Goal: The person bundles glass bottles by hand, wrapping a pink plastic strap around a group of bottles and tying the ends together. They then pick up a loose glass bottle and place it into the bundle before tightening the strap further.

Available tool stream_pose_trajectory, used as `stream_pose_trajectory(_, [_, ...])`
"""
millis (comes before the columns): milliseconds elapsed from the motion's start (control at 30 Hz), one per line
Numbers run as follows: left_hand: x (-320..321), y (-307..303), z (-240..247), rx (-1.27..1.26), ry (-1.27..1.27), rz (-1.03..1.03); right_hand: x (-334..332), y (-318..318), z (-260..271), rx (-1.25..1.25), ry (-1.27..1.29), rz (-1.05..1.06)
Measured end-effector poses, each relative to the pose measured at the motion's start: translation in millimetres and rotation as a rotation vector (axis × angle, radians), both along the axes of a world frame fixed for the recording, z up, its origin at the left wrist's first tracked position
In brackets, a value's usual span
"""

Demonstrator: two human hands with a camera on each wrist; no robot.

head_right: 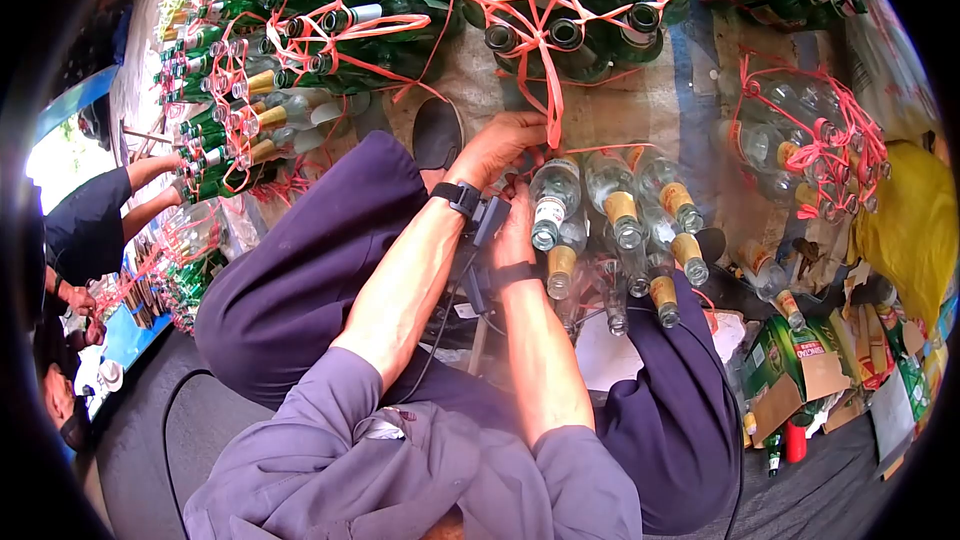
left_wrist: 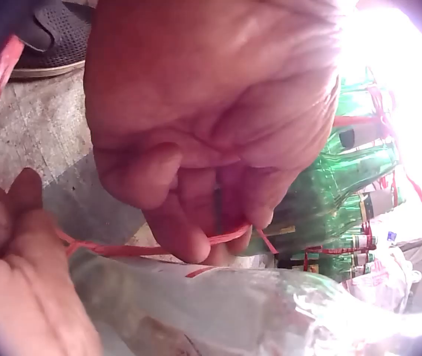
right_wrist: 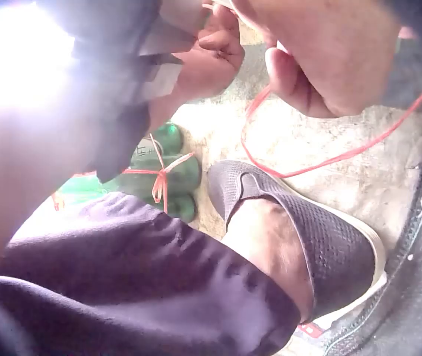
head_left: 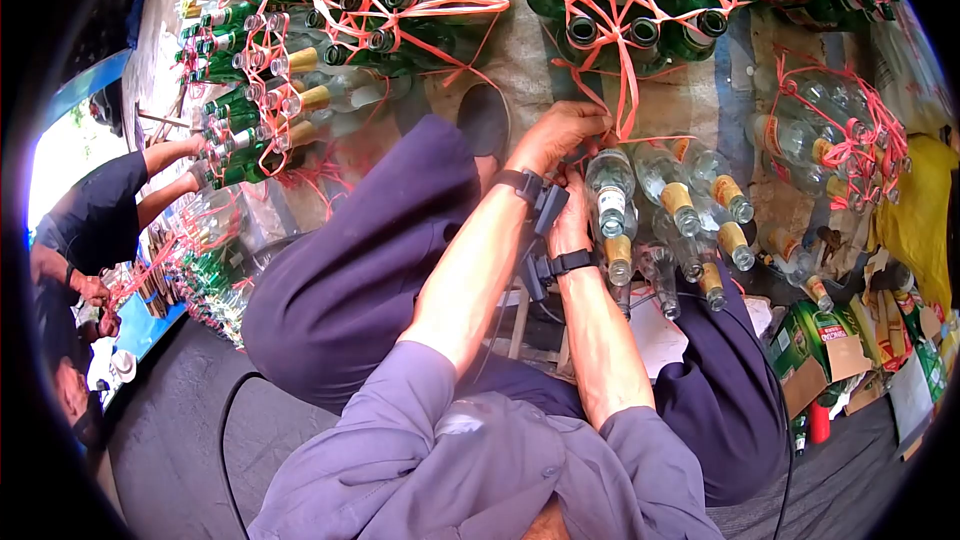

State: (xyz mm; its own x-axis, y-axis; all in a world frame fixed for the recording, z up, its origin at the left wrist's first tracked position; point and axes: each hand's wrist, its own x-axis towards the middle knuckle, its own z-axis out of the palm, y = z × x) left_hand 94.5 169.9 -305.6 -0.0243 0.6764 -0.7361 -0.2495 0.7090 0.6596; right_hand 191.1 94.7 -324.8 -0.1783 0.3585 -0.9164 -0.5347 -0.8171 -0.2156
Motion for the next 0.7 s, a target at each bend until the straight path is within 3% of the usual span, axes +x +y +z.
stream_pose_trajectory(133, [-1, 6, -7, -0.016, -0.036, -0.034, -6, 6, 27, -0.045, -0.021, -0.053])
stream_pose_trajectory(300, [3, 3, -45, -0.101, -0.029, 0.315, 8, -5, 21, -0.018, 0.035, 0.008])
stream_pose_trajectory(400, [13, 9, -54, -0.126, -0.006, 0.407, 12, -10, 12, -0.057, -0.063, 0.070])
stream_pose_trajectory(433, [15, 13, -56, -0.128, -0.006, 0.406, 12, -12, 9, -0.060, -0.064, 0.069])
stream_pose_trajectory(500, [19, 21, -58, -0.067, 0.050, 0.385, 10, -14, 14, 0.246, 0.029, 0.053])
stream_pose_trajectory(533, [22, 23, -64, -0.069, 0.049, 0.384, 13, -25, 3, 0.255, -0.181, 0.078])
stream_pose_trajectory(600, [24, 23, -80, 0.090, -0.162, 0.401, 25, -24, 0, 0.183, -0.155, 0.107])
stream_pose_trajectory(700, [17, 27, -82, 0.048, -0.073, 0.261, 22, -21, -3, 0.024, -0.232, 0.065])
